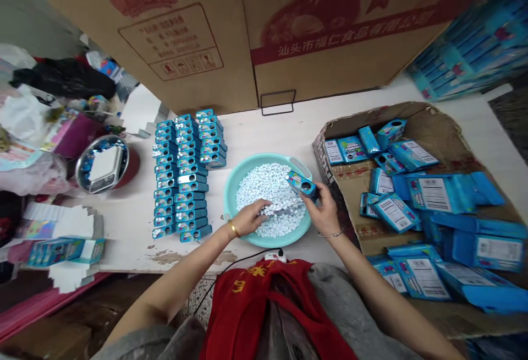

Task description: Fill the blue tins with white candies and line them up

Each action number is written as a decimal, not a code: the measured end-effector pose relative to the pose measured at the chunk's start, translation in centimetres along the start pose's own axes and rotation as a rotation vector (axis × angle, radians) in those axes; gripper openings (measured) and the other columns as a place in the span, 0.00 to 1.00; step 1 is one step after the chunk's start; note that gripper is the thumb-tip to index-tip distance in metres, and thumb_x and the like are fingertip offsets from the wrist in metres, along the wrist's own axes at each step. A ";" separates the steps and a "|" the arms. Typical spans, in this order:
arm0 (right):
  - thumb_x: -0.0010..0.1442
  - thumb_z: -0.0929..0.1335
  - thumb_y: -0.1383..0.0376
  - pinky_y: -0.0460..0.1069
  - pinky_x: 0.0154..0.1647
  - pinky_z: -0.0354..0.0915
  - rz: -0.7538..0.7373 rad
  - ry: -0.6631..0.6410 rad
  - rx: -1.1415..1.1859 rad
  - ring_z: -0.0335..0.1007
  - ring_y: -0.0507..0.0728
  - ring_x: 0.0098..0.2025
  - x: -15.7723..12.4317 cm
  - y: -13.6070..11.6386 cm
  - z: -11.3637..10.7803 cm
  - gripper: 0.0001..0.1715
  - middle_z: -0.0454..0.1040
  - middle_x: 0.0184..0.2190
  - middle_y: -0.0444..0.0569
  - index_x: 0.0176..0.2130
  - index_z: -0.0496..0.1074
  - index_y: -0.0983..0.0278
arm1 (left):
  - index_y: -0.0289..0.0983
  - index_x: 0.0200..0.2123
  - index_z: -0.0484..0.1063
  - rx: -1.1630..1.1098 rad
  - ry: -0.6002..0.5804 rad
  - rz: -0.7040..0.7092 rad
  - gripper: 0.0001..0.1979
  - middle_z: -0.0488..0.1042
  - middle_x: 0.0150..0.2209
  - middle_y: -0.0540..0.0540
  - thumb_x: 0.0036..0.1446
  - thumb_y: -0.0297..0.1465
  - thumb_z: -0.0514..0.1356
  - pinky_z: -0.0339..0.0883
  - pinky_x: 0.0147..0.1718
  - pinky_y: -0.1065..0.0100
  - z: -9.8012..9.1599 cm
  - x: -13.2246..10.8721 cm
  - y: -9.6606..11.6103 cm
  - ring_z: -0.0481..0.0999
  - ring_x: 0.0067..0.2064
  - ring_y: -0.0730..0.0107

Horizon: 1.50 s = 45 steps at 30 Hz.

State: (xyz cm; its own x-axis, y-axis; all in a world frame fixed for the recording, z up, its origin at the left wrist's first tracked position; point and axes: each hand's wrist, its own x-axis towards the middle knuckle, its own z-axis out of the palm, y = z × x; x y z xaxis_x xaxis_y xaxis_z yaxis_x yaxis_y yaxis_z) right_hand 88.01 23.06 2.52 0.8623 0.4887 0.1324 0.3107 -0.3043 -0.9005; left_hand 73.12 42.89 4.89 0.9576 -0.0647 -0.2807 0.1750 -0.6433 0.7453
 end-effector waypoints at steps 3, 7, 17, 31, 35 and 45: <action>0.58 0.66 0.61 0.56 0.46 0.67 -0.037 -0.022 -0.031 0.69 0.59 0.44 -0.5 0.5 0.3 0.20 0.72 0.43 0.53 0.50 0.64 0.63 | 0.37 0.55 0.58 0.055 0.023 0.039 0.18 0.68 0.52 0.39 0.62 0.29 0.51 0.64 0.52 0.61 -3.3 -0.9 2.0 0.68 0.53 0.64; 0.58 0.63 0.66 0.60 0.52 0.65 -0.159 -0.096 -0.052 0.67 0.62 0.50 -1.2 0.9 1.1 0.22 0.71 0.47 0.55 0.53 0.64 0.62 | 0.37 0.55 0.59 0.237 -0.022 0.028 0.19 0.69 0.51 0.40 0.60 0.25 0.52 0.65 0.52 0.60 -6.6 -0.5 5.3 0.69 0.53 0.63; 0.60 0.61 0.68 0.65 0.60 0.58 -0.266 -0.165 -0.027 0.65 0.61 0.54 -2.6 0.6 3.5 0.22 0.70 0.50 0.54 0.55 0.61 0.60 | 0.34 0.61 0.52 0.841 -0.246 -0.187 0.25 0.69 0.47 0.35 0.60 0.20 0.48 0.70 0.34 0.63 -7.8 2.2 14.9 0.77 0.41 0.60; 0.58 0.67 0.58 0.56 0.49 0.65 0.037 -0.020 0.066 0.69 0.61 0.47 -1.9 0.6 1.6 0.23 0.72 0.45 0.55 0.51 0.62 0.63 | 0.37 0.49 0.68 0.294 -0.043 -0.363 0.18 0.71 0.45 0.43 0.57 0.21 0.49 0.66 0.45 0.65 -0.2 2.2 -0.9 0.72 0.45 0.64; 0.58 0.67 0.58 0.56 0.48 0.65 0.057 -0.024 0.064 0.69 0.60 0.46 -1.2 0.7 1.3 0.22 0.71 0.45 0.55 0.51 0.62 0.62 | 0.36 0.49 0.67 0.038 0.028 -0.249 0.16 0.72 0.45 0.44 0.57 0.25 0.53 0.65 0.48 0.65 3.2 1.8 -1.7 0.72 0.46 0.64; 0.58 0.64 0.62 0.57 0.50 0.65 -0.027 -0.084 0.037 0.69 0.61 0.49 -1.3 0.6 2.2 0.21 0.71 0.47 0.55 0.51 0.63 0.62 | 0.36 0.49 0.66 -0.053 0.070 0.002 0.14 0.72 0.45 0.43 0.60 0.30 0.54 0.65 0.46 0.65 -6.4 -0.6 3.8 0.71 0.46 0.65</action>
State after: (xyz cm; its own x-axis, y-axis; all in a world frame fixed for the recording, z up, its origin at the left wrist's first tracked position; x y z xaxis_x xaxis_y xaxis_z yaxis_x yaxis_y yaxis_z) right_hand 86.19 23.98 0.86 0.8171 0.5632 0.1230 0.3168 -0.2604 -0.9121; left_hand 74.70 45.32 11.76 0.9714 -0.0110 -0.2373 0.1832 -0.6016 0.7775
